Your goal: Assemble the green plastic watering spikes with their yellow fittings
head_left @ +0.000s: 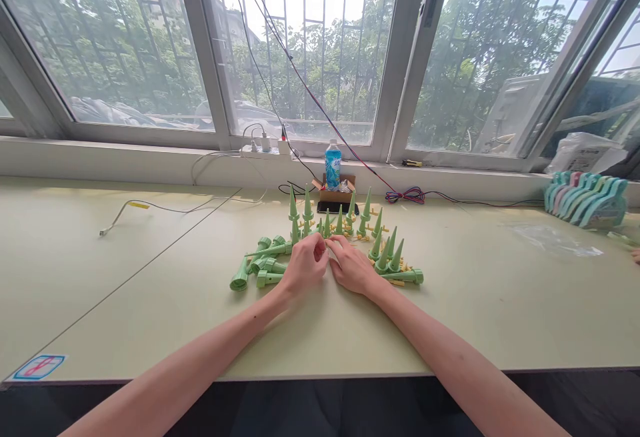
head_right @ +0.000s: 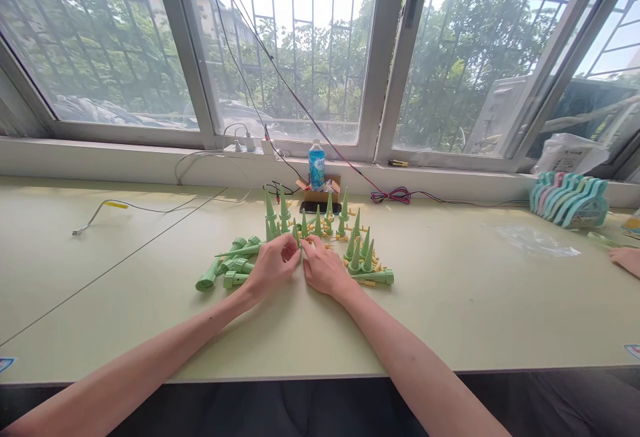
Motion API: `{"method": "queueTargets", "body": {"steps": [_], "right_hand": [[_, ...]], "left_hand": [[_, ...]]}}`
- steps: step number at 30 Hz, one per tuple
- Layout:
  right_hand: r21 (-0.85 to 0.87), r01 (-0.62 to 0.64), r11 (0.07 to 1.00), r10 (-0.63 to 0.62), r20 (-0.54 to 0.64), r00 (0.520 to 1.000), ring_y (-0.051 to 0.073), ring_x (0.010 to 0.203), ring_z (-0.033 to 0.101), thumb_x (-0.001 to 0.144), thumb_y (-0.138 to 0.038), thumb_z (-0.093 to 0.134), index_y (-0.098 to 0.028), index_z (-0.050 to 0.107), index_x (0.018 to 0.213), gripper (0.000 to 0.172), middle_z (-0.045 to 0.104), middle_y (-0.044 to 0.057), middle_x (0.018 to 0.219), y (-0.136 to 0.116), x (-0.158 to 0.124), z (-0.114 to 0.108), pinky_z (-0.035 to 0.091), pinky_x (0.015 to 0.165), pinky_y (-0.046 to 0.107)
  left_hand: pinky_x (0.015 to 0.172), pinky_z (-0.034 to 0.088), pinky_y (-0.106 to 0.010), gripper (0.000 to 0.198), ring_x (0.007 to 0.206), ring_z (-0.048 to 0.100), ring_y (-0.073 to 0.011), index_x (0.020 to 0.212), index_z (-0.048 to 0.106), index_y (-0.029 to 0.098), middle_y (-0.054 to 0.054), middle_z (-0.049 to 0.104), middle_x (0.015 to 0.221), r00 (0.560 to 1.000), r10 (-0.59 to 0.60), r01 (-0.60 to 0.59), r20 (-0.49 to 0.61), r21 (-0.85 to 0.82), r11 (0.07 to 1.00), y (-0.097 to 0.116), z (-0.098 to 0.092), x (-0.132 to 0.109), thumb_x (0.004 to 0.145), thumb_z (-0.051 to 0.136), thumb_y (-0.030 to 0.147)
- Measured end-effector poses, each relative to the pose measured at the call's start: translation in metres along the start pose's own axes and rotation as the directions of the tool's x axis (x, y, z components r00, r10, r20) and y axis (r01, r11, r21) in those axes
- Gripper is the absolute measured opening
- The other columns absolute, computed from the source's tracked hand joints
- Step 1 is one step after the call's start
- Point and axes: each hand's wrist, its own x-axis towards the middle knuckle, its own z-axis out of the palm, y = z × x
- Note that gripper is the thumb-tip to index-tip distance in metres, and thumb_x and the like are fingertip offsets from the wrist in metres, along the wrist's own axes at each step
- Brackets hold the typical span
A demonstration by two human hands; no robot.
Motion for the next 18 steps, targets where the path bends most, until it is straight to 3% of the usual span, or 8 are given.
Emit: {"method": "queueTargets", "body": {"steps": [18], "right_hand": [[-0.042,-0.018,0.999,0.019,0.025,0.999,0.022,0.085,0.065,0.092,-0.025,0.034,-0.022,0.044,0.131,0.041,0.042,0.010,0.142,-0.0039,0.0005,-0.0030,0.048,0.066,0.034]], "left_hand": [[0.057,0.039,-0.027,0.013,0.060,0.049,-0.0133,0.067,0.043,0.020,0.001,0.054,0.065,0.995,0.030,-0.030,0.098,-0.002,1.000,0.0046,-0.0003,-0.0043,0.078,0.048,0.019]]}}
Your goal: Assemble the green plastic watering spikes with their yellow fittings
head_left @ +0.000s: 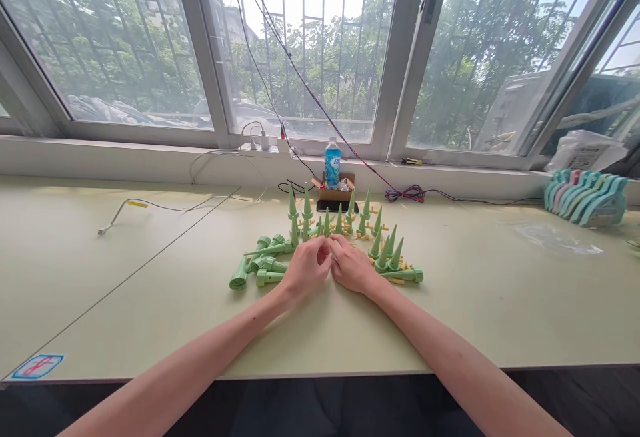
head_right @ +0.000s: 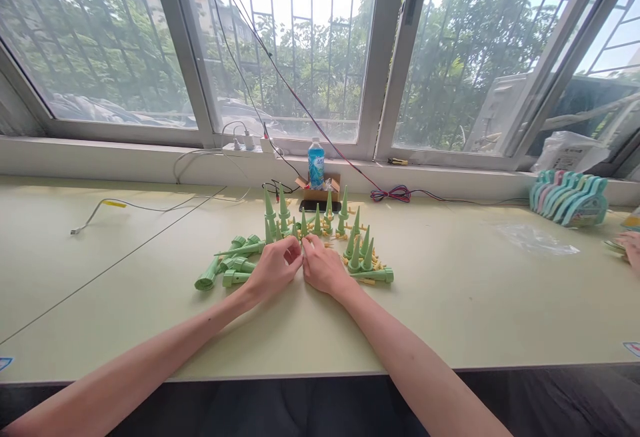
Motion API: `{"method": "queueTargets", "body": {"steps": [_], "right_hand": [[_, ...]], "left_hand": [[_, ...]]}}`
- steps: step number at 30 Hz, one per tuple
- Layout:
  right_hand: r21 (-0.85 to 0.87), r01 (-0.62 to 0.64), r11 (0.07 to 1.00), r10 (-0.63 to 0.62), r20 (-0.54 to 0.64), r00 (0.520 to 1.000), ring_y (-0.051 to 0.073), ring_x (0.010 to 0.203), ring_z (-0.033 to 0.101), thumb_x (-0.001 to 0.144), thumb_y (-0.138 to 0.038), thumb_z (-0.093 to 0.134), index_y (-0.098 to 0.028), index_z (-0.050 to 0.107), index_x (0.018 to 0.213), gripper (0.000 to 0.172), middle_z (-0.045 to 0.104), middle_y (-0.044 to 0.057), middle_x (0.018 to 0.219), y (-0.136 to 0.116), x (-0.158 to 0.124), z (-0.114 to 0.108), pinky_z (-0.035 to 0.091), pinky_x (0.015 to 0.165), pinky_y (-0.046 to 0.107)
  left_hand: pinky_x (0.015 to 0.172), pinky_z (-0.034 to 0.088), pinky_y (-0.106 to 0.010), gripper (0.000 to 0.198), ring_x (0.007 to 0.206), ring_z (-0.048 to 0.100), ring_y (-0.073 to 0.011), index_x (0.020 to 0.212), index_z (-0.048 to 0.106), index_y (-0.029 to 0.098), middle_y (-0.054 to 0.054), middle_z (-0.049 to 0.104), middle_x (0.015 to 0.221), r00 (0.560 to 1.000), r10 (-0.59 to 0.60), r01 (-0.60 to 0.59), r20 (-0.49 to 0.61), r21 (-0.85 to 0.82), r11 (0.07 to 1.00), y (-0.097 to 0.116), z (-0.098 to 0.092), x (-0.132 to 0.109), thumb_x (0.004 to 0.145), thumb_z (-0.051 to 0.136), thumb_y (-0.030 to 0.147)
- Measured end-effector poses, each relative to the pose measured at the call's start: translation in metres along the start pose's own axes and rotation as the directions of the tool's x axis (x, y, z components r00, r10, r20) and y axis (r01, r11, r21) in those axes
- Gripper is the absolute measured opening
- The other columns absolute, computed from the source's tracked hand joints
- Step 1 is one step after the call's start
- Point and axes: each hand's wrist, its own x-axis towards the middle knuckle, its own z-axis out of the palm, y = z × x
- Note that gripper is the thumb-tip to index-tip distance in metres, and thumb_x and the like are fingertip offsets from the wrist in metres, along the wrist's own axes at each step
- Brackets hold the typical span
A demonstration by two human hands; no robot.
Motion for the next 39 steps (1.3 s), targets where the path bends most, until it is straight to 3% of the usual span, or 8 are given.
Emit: {"method": "queueTargets", "body": {"steps": [6,13,39], "right_hand": [[-0.010,-0.002,1.000,0.002,0.007,1.000,0.021,0.081,0.064,0.088,-0.020,0.037,-0.023,0.050,0.123,0.038,0.042,0.010,0.141,0.0012,0.0006,0.0009,0.048,0.065,0.033],[-0.032,0.005,0.999,-0.004,0.001,1.000,0.020,0.081,0.065,0.086,-0.020,0.038,-0.024,0.048,0.127,0.043,0.042,0.010,0.142,0.0009,0.0005,0.0008,0.048,0.065,0.032],[-0.030,0.007,1.000,-0.006,0.030,1.000,0.019,0.077,0.063,0.084,-0.016,0.040,-0.022,0.055,0.114,0.035,0.043,0.009,0.140,0.0017,0.0007,0.0023,0.045,0.064,0.032]], "left_hand": [[0.057,0.038,-0.026,0.012,0.059,0.050,-0.0132,0.068,0.047,0.019,0.001,0.056,0.065,1.000,0.016,-0.016,0.023,0.008,1.000,0.0008,0.0009,-0.0011,0.079,0.049,0.018],[0.058,0.038,-0.026,0.009,0.061,0.051,-0.0133,0.071,0.052,0.019,0.001,0.058,0.066,0.999,0.018,-0.018,0.041,0.002,1.000,0.0000,0.0010,-0.0004,0.079,0.050,0.017],[0.058,0.038,-0.025,0.007,0.061,0.051,-0.0130,0.071,0.054,0.017,0.000,0.060,0.067,0.992,0.021,-0.017,0.124,-0.030,0.999,0.0041,0.0012,-0.0013,0.077,0.051,0.014]]}}
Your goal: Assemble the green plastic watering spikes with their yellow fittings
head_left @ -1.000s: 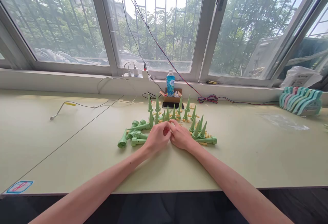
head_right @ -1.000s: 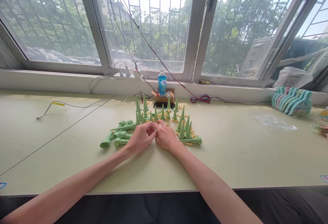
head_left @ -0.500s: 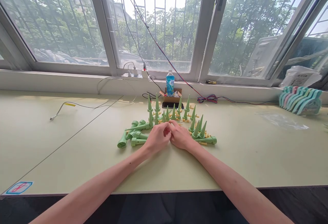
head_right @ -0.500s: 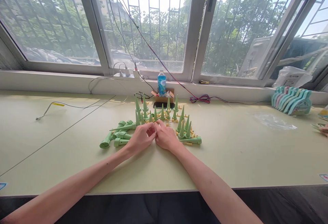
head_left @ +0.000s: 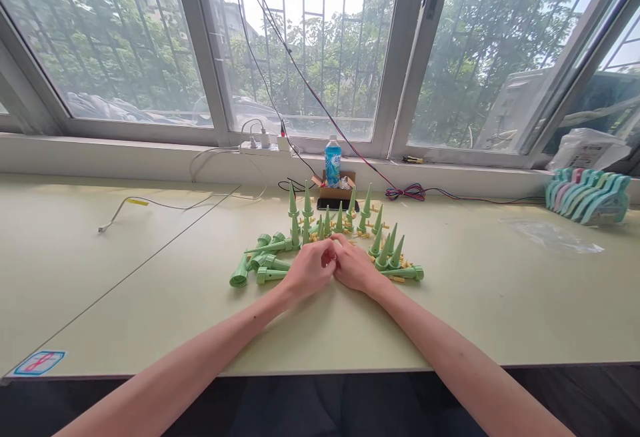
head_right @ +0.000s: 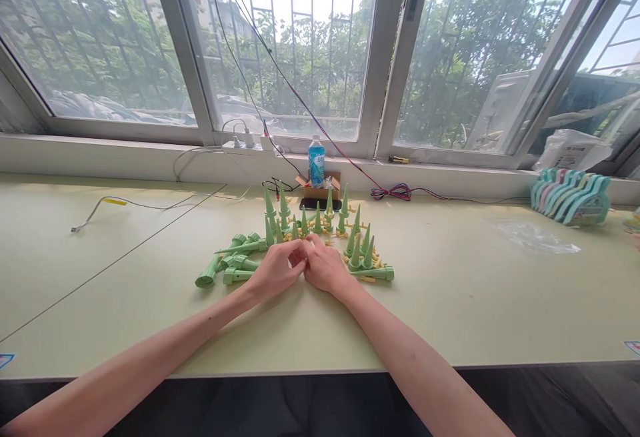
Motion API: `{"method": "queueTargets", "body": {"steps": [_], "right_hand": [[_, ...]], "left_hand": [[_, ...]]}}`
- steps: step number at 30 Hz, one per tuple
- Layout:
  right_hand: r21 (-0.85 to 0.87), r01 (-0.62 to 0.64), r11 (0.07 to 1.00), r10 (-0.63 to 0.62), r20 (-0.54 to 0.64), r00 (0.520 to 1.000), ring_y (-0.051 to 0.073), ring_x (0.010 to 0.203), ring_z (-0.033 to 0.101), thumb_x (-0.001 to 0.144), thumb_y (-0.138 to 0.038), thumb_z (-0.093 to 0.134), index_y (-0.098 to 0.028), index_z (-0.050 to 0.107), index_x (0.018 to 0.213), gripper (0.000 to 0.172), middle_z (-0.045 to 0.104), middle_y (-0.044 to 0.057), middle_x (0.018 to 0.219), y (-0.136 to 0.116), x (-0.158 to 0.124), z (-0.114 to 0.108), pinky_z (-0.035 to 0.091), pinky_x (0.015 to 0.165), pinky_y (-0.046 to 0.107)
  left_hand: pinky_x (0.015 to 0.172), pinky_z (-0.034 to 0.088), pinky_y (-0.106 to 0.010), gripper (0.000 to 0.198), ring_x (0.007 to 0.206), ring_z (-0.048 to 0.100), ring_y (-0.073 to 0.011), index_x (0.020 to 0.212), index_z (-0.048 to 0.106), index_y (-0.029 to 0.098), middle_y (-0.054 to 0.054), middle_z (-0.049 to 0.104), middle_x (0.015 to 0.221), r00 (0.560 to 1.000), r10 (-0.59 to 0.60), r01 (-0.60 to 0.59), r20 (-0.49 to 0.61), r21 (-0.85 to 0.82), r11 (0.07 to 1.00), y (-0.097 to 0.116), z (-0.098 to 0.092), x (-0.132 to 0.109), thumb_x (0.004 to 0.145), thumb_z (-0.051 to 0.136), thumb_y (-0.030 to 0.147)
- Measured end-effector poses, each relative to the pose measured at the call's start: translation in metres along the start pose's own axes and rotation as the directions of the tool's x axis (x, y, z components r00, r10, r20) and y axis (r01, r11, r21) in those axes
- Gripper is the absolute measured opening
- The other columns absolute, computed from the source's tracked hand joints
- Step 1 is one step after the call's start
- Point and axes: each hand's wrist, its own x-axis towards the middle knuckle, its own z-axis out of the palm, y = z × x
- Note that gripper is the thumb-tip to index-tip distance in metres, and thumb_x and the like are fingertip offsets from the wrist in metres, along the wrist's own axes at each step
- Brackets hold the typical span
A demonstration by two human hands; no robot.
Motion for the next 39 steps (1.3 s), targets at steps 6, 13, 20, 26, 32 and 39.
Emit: {"method": "queueTargets", "body": {"steps": [6,13,20,26,32,39], "right_hand": [[0.021,0.011,1.000,-0.011,-0.028,1.000,0.017,0.073,0.061,0.082,-0.015,0.042,-0.022,0.057,0.109,0.032,0.048,0.007,0.134,0.0013,-0.0010,0.0013,0.042,0.059,0.030],[0.003,0.007,1.000,-0.007,-0.025,1.000,0.017,0.073,0.061,0.081,-0.016,0.042,-0.022,0.056,0.112,0.035,0.043,0.008,0.140,0.0009,-0.0009,0.0019,0.043,0.061,0.030],[-0.011,0.022,1.000,-0.022,0.021,1.000,0.017,0.078,0.062,0.083,-0.015,0.040,-0.022,0.057,0.109,0.033,0.051,0.006,0.132,0.0000,0.0011,0.0007,0.042,0.061,0.028],[-0.011,0.020,1.000,-0.020,0.020,1.000,0.017,0.079,0.062,0.084,-0.017,0.040,-0.022,0.058,0.109,0.031,0.051,0.007,0.131,0.0002,0.0014,0.0012,0.041,0.061,0.028],[0.048,0.047,0.998,-0.045,-0.033,0.998,0.017,0.082,0.062,0.084,-0.014,0.040,-0.022,0.058,0.105,0.029,0.056,0.005,0.123,0.0023,-0.0006,0.0030,0.040,0.062,0.027],[0.083,0.000,0.997,0.006,-0.068,0.998,0.018,0.085,0.060,0.088,-0.015,0.042,-0.019,0.060,0.096,0.020,0.064,0.006,0.100,0.0019,-0.0039,-0.0025,0.039,0.065,0.026]], "left_hand": [[0.059,0.038,-0.025,0.009,0.061,0.051,-0.0130,0.074,0.057,0.016,0.000,0.060,0.067,1.000,0.004,-0.004,0.012,-0.001,1.000,0.0016,-0.0009,-0.0001,0.076,0.050,0.011],[0.059,0.038,-0.025,0.011,0.061,0.051,-0.0132,0.075,0.058,0.017,0.000,0.059,0.067,1.000,-0.006,0.006,0.026,0.019,1.000,0.0022,-0.0009,0.0000,0.075,0.049,0.011],[0.058,0.037,-0.025,0.009,0.059,0.049,-0.0124,0.068,0.050,0.017,0.000,0.057,0.065,1.000,0.011,-0.012,0.007,0.039,0.999,-0.0011,0.0006,0.0004,0.075,0.049,0.012],[0.058,0.037,-0.024,0.009,0.059,0.049,-0.0122,0.067,0.049,0.018,0.001,0.057,0.065,1.000,0.007,-0.007,0.005,0.041,0.999,-0.0001,-0.0001,0.0003,0.075,0.049,0.012],[0.059,0.038,-0.024,0.009,0.060,0.051,-0.0123,0.069,0.050,0.018,0.001,0.059,0.066,1.000,0.006,-0.006,0.007,0.034,0.999,0.0005,-0.0011,-0.0010,0.076,0.049,0.013],[0.059,0.038,-0.025,0.011,0.061,0.051,-0.0131,0.066,0.046,0.018,0.000,0.058,0.065,1.000,-0.006,0.008,-0.019,0.061,0.998,0.0002,-0.0020,0.0000,0.076,0.050,0.015]]}}
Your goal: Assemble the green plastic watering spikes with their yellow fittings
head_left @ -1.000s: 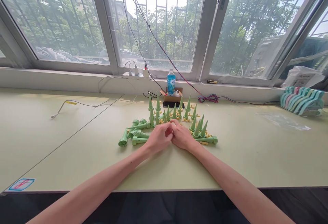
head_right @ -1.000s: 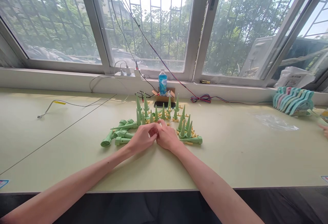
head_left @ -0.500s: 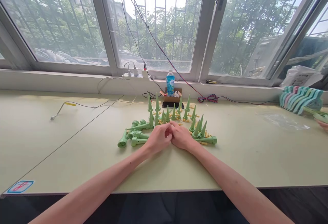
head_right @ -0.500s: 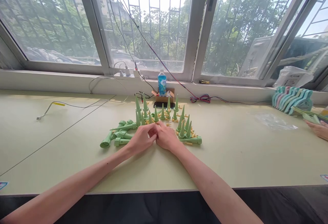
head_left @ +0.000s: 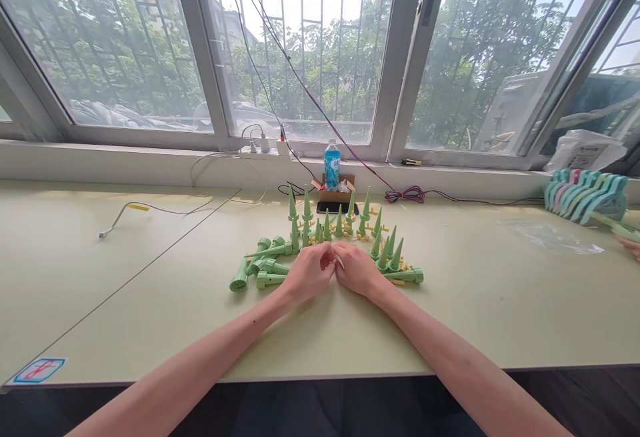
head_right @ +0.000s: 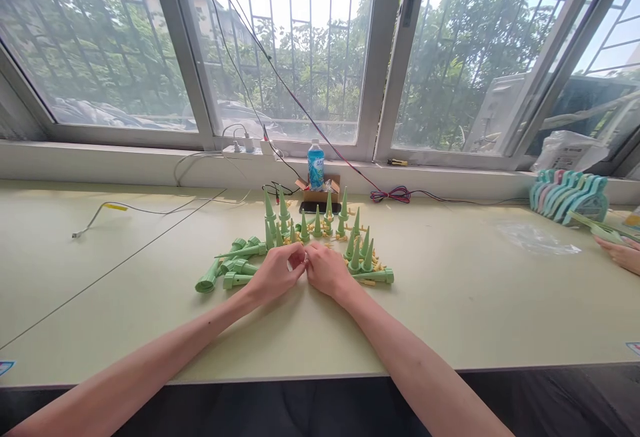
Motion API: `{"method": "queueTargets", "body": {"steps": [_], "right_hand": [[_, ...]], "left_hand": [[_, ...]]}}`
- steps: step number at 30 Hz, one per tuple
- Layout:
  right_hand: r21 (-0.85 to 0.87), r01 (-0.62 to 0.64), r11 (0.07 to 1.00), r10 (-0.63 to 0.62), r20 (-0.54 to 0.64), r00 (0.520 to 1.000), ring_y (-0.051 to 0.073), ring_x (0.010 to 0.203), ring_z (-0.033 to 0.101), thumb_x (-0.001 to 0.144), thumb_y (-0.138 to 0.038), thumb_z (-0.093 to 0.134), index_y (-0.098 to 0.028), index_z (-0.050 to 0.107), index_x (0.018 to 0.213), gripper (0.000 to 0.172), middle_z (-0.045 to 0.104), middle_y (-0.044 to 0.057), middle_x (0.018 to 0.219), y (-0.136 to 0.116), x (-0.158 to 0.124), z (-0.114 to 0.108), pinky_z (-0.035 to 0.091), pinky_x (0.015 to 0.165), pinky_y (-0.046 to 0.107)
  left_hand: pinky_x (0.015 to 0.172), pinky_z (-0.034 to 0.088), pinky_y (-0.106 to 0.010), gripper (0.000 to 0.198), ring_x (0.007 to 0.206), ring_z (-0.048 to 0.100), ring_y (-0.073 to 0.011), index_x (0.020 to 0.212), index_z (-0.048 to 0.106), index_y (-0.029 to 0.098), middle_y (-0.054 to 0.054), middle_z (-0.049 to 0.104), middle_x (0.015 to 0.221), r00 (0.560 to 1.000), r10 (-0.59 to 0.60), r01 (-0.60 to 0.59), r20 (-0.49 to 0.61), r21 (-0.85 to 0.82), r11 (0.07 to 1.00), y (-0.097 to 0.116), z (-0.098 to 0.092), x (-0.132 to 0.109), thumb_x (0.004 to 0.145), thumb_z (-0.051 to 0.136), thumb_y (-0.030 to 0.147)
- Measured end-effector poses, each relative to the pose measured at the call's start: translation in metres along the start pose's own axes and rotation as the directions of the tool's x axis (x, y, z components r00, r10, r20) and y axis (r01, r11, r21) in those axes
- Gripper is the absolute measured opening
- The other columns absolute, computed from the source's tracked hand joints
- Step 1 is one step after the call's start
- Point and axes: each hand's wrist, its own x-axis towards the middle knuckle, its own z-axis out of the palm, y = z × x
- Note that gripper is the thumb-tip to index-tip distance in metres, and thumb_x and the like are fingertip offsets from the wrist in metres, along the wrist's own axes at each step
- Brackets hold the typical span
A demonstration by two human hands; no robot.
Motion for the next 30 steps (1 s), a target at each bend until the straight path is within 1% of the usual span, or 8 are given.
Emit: {"method": "queueTargets", "body": {"steps": [4,10,13,16,19,22,25,30], "right_hand": [[0.020,0.000,1.000,0.000,-0.019,1.000,0.018,0.084,0.059,0.091,-0.017,0.042,-0.019,0.061,0.090,0.020,0.065,0.006,0.094,0.0013,-0.0017,-0.0024,0.038,0.068,0.026],[0.014,-0.016,1.000,0.017,-0.065,0.998,0.017,0.075,0.055,0.091,-0.017,0.041,-0.019,0.060,0.084,0.020,0.065,0.005,0.085,0.0025,-0.0029,-0.0012,0.034,0.063,0.026],[0.015,0.013,1.000,-0.012,-0.106,0.994,0.018,0.080,0.052,0.089,-0.014,0.043,-0.018,0.059,0.081,0.018,0.064,0.004,0.082,0.0016,-0.0025,-0.0012,0.036,0.065,0.026],[0.037,0.052,0.998,-0.047,-0.124,0.991,0.019,0.088,0.049,0.088,-0.011,0.043,-0.018,0.058,0.082,0.017,0.063,0.005,0.084,0.0014,-0.0019,-0.0011,0.039,0.072,0.026],[0.045,0.074,0.996,-0.068,-0.119,0.991,0.019,0.093,0.048,0.087,-0.010,0.044,-0.017,0.058,0.084,0.017,0.064,0.006,0.091,0.0028,-0.0012,0.0006,0.040,0.080,0.028],[0.036,0.072,0.997,-0.069,-0.091,0.993,0.019,0.094,0.049,0.088,-0.011,0.044,-0.016,0.058,0.086,0.015,0.063,0.007,0.093,0.0050,-0.0003,0.0035,0.040,0.085,0.030],[0.039,0.063,0.997,-0.061,-0.051,0.997,0.019,0.094,0.052,0.089,-0.013,0.043,-0.015,0.058,0.087,0.015,0.062,0.008,0.092,0.0064,0.0002,0.0050,0.039,0.087,0.032],[0.051,0.094,0.994,-0.093,-0.025,0.995,0.020,0.096,0.053,0.090,-0.011,0.043,-0.015,0.059,0.091,0.017,0.063,0.008,0.093,0.0054,-0.0002,0.0025,0.039,0.088,0.032]], "left_hand": [[0.059,0.038,-0.025,0.012,0.061,0.050,-0.0135,0.065,0.045,0.019,0.000,0.057,0.065,1.000,-0.022,0.022,0.002,0.005,1.000,-0.0019,0.0000,0.0003,0.076,0.050,0.016],[0.058,0.036,-0.025,0.013,0.060,0.049,-0.0132,0.066,0.043,0.019,0.001,0.056,0.065,1.000,-0.024,0.024,0.006,0.010,1.000,-0.0033,0.0001,0.0001,0.077,0.050,0.018],[0.058,0.036,-0.025,0.012,0.060,0.049,-0.0133,0.066,0.043,0.019,0.000,0.056,0.065,1.000,-0.021,0.021,0.006,0.013,1.000,-0.0032,0.0001,0.0002,0.076,0.049,0.018],[0.058,0.036,-0.025,0.012,0.060,0.049,-0.0132,0.066,0.044,0.019,0.000,0.057,0.065,1.000,-0.012,0.012,0.010,0.011,1.000,-0.0028,0.0000,0.0006,0.077,0.049,0.018],[0.058,0.036,-0.025,0.013,0.060,0.049,-0.0131,0.066,0.043,0.019,0.000,0.057,0.065,1.000,-0.004,0.004,0.012,0.010,1.000,-0.0025,0.0000,0.0008,0.077,0.049,0.019],[0.058,0.037,-0.025,0.012,0.060,0.049,-0.0130,0.066,0.044,0.019,0.001,0.057,0.064,1.000,-0.001,0.001,0.012,0.012,1.000,-0.0022,0.0000,0.0006,0.078,0.050,0.019],[0.058,0.037,-0.025,0.012,0.059,0.049,-0.0130,0.066,0.044,0.019,0.001,0.056,0.064,1.000,0.004,-0.005,0.012,0.013,1.000,-0.0019,-0.0001,0.0002,0.077,0.050,0.019],[0.057,0.036,-0.025,0.012,0.059,0.049,-0.0131,0.066,0.045,0.019,0.001,0.056,0.063,1.000,-0.011,0.010,0.022,0.023,1.000,-0.0010,-0.0010,0.0007,0.077,0.051,0.019]]}}
